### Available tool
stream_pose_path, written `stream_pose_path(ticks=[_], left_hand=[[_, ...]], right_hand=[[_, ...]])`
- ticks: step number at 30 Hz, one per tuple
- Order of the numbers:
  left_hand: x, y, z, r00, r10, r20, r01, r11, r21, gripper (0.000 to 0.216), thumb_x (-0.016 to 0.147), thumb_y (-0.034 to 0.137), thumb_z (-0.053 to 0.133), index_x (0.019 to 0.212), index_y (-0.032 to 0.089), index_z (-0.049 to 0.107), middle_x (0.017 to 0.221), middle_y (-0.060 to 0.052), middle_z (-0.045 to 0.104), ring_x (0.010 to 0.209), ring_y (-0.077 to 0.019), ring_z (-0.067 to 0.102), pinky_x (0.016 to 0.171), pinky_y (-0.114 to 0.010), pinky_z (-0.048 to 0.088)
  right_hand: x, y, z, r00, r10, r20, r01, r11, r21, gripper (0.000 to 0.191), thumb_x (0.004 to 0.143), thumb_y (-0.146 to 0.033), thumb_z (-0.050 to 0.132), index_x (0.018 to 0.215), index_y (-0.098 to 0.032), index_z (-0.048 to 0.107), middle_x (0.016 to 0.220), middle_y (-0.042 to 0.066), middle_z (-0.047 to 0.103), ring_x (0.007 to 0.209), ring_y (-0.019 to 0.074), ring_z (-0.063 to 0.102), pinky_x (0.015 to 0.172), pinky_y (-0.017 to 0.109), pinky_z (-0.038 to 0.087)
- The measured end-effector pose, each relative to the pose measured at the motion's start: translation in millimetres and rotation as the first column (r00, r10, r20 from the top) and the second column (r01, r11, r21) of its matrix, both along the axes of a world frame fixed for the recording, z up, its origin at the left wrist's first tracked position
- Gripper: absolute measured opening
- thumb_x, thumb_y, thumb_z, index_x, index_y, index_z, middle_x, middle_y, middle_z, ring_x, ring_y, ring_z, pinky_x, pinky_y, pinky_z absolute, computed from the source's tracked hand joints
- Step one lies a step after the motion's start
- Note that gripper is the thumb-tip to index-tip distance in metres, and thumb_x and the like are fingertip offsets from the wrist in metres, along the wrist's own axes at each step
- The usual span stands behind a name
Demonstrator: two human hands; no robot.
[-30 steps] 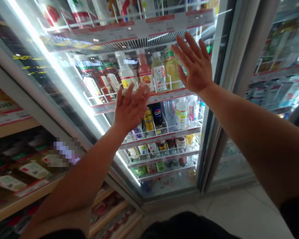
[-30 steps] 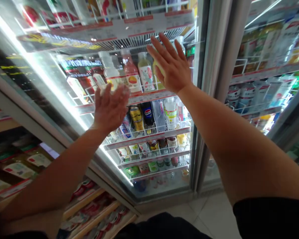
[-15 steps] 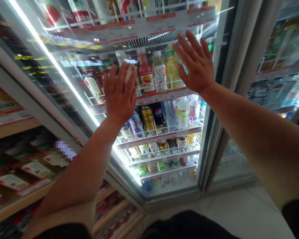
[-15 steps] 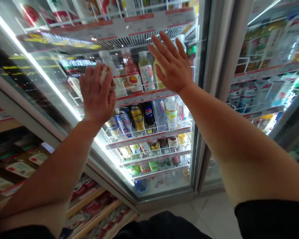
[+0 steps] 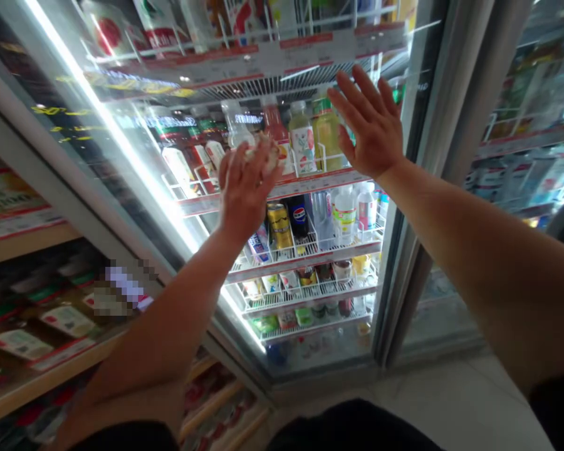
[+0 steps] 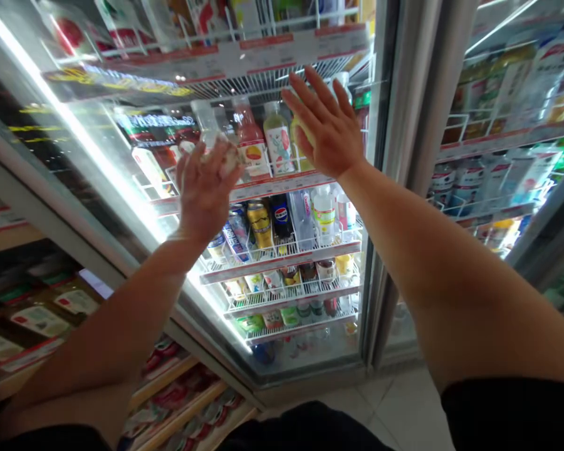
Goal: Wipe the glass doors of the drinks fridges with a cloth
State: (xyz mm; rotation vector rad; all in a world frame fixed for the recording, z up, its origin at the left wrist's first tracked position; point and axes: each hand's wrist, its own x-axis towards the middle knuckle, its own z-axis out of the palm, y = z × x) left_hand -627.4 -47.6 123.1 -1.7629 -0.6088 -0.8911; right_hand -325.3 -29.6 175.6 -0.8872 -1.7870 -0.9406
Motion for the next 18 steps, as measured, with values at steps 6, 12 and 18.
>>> stream_pose_path(ticks=[6,12,18], left_hand=[[10.2,-6.1,-26.9,0.969,-0.017,-0.245,-0.021,0.989,-0.149,0.078,0.091,0.009,0.050,0.161,0.033,0.025,0.166,0.001,0.030,0.158,-0.0198,0.010,0.132,-0.050,0.006],[10.3,-4.6,-0.5,0.999,-0.025,0.027,0.031,0.976,-0.215,0.076,0.094,0.017,0.052,0.162,0.035,0.023,0.170,0.002,0.018,0.158,-0.0287,-0.001,0.128,-0.062,0.002],[13.7,-5.3,-39.1,0.938,-0.082,-0.338,0.001,0.973,-0.231,0.082,0.093,0.003,0.047,0.162,0.038,0.019,0.164,0.004,0.034,0.157,-0.0170,0.008,0.133,-0.048,0.006]], right_hand=[[0.0,-1.2,-0.7,1.000,-0.015,0.026,0.014,0.999,0.041,0.058,0.102,-0.040,0.021,0.159,-0.038,0.028,0.166,-0.014,0.022,0.157,0.0152,0.016,0.131,0.052,0.017],[1.3,-1.3,-0.7,0.999,-0.042,0.024,0.041,0.998,0.045,0.058,0.102,-0.040,0.020,0.159,-0.040,0.027,0.165,-0.016,0.020,0.157,0.0147,0.015,0.131,0.052,0.018],[1.9,1.1,-0.2,0.998,-0.041,0.039,0.039,0.998,0.049,0.059,0.101,-0.039,0.019,0.160,-0.041,0.023,0.165,-0.018,0.016,0.157,0.0140,0.014,0.132,0.049,0.016]])
